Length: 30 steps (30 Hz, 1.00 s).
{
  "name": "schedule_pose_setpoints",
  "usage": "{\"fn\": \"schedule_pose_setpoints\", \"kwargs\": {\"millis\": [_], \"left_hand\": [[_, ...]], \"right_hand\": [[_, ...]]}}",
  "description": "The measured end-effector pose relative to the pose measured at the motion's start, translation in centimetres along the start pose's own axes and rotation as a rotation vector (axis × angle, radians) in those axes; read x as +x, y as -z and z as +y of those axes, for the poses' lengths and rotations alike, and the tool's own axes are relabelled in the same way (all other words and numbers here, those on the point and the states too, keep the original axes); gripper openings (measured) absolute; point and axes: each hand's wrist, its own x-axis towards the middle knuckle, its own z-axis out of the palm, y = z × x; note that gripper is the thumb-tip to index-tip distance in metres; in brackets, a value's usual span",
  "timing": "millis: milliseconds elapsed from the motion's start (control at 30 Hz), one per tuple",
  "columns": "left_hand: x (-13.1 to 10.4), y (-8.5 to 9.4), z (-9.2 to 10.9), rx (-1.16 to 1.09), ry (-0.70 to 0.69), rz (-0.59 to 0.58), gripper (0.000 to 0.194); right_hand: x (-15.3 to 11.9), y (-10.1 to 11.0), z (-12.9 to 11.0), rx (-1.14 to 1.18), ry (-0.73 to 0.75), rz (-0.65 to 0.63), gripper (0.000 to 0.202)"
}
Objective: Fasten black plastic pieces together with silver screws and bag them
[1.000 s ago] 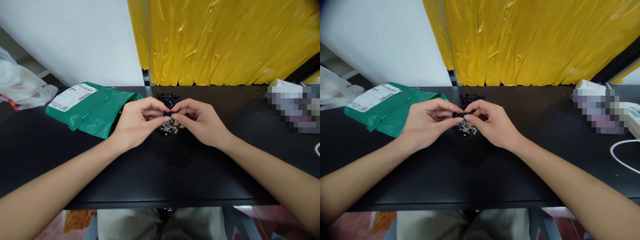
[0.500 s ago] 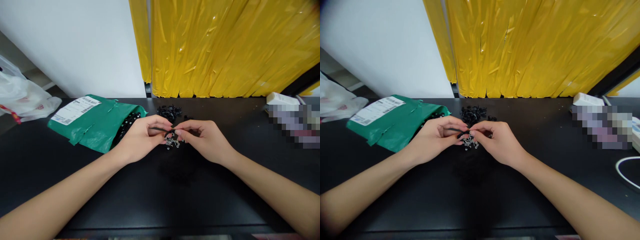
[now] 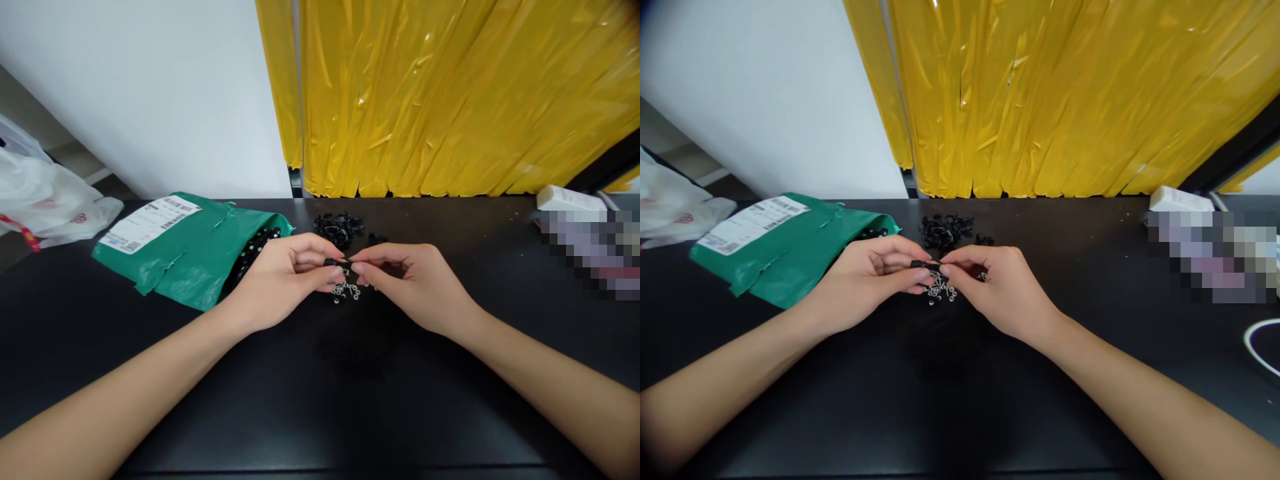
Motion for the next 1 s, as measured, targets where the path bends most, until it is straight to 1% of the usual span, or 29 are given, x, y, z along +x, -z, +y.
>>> {"fn": "schedule_pose_setpoints", "kwargs": {"millis": [167, 267, 400, 567, 667, 733, 900, 1000], "left_hand": [[-0.13, -0.11, 0.25, -0.046, 0.045, 0.003, 0.012], [-0.15, -0.38, 0.14, -0.044, 0.039, 0.017, 0.016], [-0.19, -0.75, 0.00, -0.010, -0.009, 0.051, 0.026], [-0.17, -0.77, 0.11, 0.079, -0.094, 0.116, 0.021], [-0.13, -0.71, 0.04, 0.123, -0.139, 0.123, 0.021], [-0.12, -0.75, -0.05, 0.138, -0.155, 0.123, 0.020], [-0.08, -0.97, -0.19, 0.175, -0.176, 0.157, 0.020], [-0.10, -0.98, -0.24, 0.179, -0.189, 0.163, 0.018]], "right_hand": [[-0.33, -0.01, -0.25, -0.070, 0.085, 0.008, 0.016], [-0.47, -0.06, -0.26, -0.068, 0.077, -0.003, 0.015], [-0.38, -0.06, -0.11, -0.032, 0.046, 0.005, 0.016], [-0.08, 0.04, 0.01, 0.003, 0.050, -0.005, 0.019], [0.08, 0.13, 0.12, 0.023, 0.038, -0.002, 0.021], [0.18, 0.24, 0.22, 0.019, 0.032, -0.022, 0.021], [0.34, 0.58, 0.42, -0.049, 0.046, -0.120, 0.026], [0.28, 0.58, 0.34, -0.086, 0.055, -0.133, 0.028]]}}
